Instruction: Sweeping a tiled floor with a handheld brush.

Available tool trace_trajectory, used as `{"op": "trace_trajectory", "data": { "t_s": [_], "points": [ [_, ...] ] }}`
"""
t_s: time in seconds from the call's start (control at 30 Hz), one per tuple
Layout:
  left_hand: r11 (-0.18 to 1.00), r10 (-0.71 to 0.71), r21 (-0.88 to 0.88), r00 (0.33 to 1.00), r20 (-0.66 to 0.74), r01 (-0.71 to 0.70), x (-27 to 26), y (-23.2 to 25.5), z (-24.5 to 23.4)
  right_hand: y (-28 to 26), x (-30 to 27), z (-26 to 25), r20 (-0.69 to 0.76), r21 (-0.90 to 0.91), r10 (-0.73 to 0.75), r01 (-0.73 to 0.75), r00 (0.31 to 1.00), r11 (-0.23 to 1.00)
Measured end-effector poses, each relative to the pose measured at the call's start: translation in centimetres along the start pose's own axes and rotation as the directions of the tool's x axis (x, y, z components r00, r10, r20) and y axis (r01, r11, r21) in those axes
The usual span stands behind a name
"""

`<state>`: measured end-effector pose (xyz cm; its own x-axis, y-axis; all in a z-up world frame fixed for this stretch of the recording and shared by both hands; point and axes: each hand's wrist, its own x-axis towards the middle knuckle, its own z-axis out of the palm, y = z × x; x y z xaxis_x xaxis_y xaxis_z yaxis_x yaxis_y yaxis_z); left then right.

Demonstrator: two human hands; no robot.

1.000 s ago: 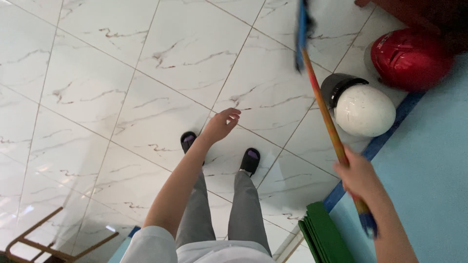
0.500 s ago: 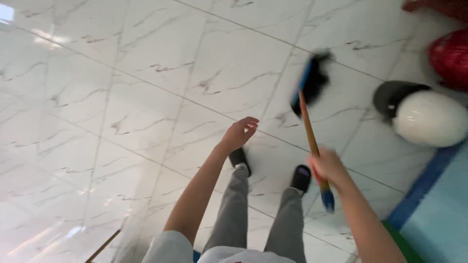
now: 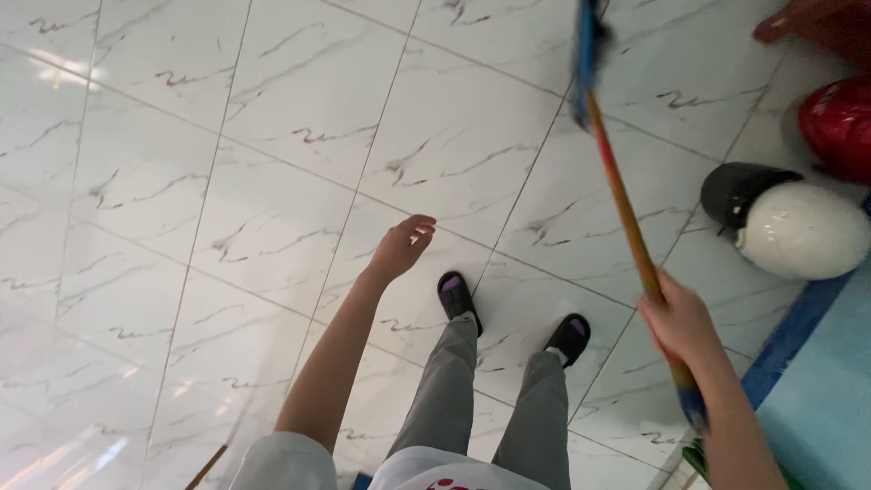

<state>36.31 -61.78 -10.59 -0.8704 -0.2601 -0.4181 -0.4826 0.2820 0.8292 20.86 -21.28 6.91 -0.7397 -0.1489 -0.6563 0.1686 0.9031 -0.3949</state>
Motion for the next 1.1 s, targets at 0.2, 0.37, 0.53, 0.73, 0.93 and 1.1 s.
{"op": "trace_trajectory", "data": {
  "t_s": [0.2,0.37,0.53,0.73,0.93,1.1],
  "points": [
    [0.999,0.038,-0.015,0.999,0.002,-0.038,-0.3,0.1,-2.4,15.6,-3.1,3.5,0.065,-0.103,0.357,-0.35,0.932,0.931],
    [0.995,0.072,-0.071,0.996,-0.045,-0.075,-0.3,-2.0,-3.8,15.2,-2.6,11.9,0.345,0.256,0.509,-0.6,0.789,0.758],
    [0.98,0.024,-0.193,0.997,-0.075,-0.038,-0.3,-3.7,-4.7,-0.8,-4.8,19.2,0.561,0.568,0.258,-0.593,0.786,0.571],
    [0.977,0.018,-0.21,0.992,-0.122,-0.043,-0.3,-6.0,-4.9,-15.6,3.4,25.2,0.428,0.721,-0.174,-0.219,0.887,0.658],
    [0.98,-0.065,-0.192,0.991,-0.113,0.042,-0.5,-6.0,-5.6,-18.8,8.9,21.6,0.313,0.653,-0.253,-0.015,0.915,0.757],
    [0.984,-0.072,-0.168,0.993,-0.097,0.055,0.7,-3.2,-5.9,-12.6,3.1,8.3,0.201,0.502,-0.172,0.05,0.964,0.863]
  ]
}}
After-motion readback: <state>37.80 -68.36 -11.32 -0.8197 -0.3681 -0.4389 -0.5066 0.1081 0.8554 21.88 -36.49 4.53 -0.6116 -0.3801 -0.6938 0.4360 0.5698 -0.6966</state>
